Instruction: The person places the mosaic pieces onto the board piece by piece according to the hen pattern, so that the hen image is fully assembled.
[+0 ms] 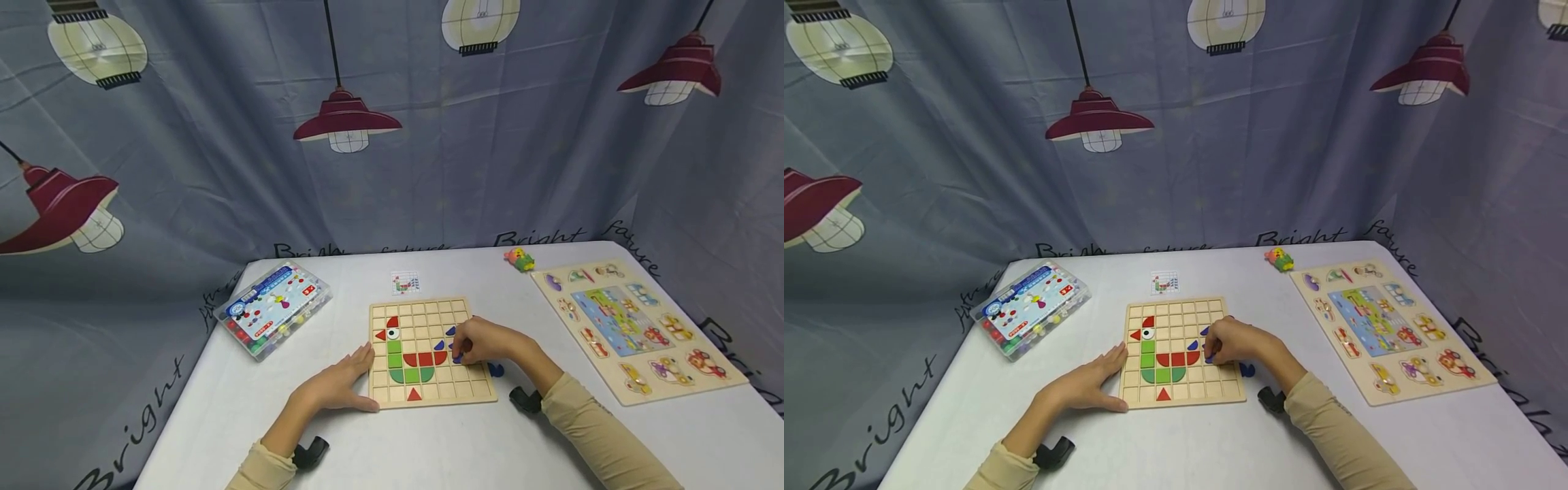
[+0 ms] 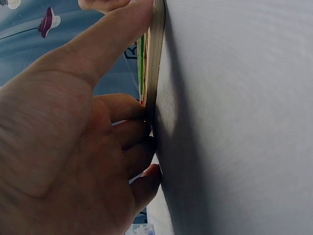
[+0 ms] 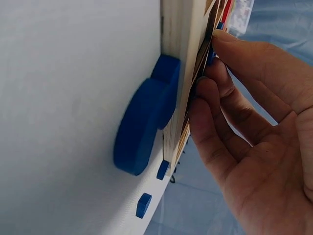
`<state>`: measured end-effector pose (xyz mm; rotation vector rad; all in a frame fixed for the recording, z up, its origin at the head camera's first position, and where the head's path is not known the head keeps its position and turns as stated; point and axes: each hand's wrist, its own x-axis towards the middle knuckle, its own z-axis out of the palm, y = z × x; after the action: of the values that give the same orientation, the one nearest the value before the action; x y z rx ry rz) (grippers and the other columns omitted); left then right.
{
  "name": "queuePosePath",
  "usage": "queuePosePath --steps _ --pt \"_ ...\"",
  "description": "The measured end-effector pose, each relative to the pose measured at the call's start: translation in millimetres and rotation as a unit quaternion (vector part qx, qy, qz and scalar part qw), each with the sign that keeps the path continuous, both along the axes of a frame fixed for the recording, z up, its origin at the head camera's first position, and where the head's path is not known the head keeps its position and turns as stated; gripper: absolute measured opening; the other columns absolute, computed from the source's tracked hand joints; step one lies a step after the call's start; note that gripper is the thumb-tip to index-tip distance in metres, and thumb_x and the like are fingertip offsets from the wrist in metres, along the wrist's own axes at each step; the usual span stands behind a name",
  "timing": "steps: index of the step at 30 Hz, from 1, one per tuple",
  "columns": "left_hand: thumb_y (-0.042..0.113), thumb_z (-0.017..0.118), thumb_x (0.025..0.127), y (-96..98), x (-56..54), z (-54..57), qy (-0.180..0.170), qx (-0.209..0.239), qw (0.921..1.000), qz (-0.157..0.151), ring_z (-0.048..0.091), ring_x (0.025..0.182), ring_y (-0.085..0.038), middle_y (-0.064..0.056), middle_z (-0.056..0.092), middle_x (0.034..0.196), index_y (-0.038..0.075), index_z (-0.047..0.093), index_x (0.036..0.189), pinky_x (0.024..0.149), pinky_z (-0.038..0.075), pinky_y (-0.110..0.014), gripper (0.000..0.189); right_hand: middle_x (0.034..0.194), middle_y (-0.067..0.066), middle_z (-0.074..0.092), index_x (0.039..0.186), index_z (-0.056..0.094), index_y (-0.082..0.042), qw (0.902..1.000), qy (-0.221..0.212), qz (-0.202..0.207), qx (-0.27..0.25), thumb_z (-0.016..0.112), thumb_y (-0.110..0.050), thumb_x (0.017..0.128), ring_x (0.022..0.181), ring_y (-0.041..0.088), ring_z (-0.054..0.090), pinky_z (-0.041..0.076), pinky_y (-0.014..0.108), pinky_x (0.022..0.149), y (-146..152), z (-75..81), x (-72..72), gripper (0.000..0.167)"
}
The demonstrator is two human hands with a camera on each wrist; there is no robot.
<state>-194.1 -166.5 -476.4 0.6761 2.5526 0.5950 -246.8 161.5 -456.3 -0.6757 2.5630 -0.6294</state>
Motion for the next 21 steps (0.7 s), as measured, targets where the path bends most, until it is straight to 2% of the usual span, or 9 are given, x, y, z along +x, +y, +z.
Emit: queuePosePath --steps 6,13,21 --pt "0.055 0.075 0.077 0.4 0.1 0.8 0.001 -0.001 1.0 -0.003 0.017 0.151 -0.033 -0.011 0.013 0.164 0.004 0.023 0.154 0.123 0.022 -0.05 0.106 0.08 -0.007 0.063 0.081 0.074 -0.017 0.9999 0.003 0.007 -0.011 0.079 -0.005 0.076 0.072 0.009 0.053 0.048 0.02 0.061 4.5 -0.5 -1.3 0.014" --pt "0.054 0.075 0.077 -0.1 -0.3 2.5 0.003 0.004 1.0 -0.006 0.016 0.152 -0.032 -0.012 0.013 0.164 0.002 0.023 0.154 0.123 0.021 -0.049 0.107 0.084 -0.006 0.068 0.088 0.074 -0.013 0.9984 0.009 0.018 -0.054 0.079 -0.006 0.075 0.072 0.006 0.056 0.051 0.018 0.064 22.1 -1.5 -4.4 0.015" --pt "0.053 0.075 0.077 -0.7 -0.1 1.0 0.003 0.004 0.9999 -0.013 0.016 0.152 -0.032 -0.013 0.013 0.164 0.001 0.022 0.154 0.123 0.021 -0.049 0.107 0.08 -0.006 0.067 0.088 0.074 -0.012 0.9976 0.006 0.001 -0.069 0.081 -0.008 0.073 0.07 0.006 0.056 0.052 0.018 0.062 45.1 -6.2 -1.6 0.017"
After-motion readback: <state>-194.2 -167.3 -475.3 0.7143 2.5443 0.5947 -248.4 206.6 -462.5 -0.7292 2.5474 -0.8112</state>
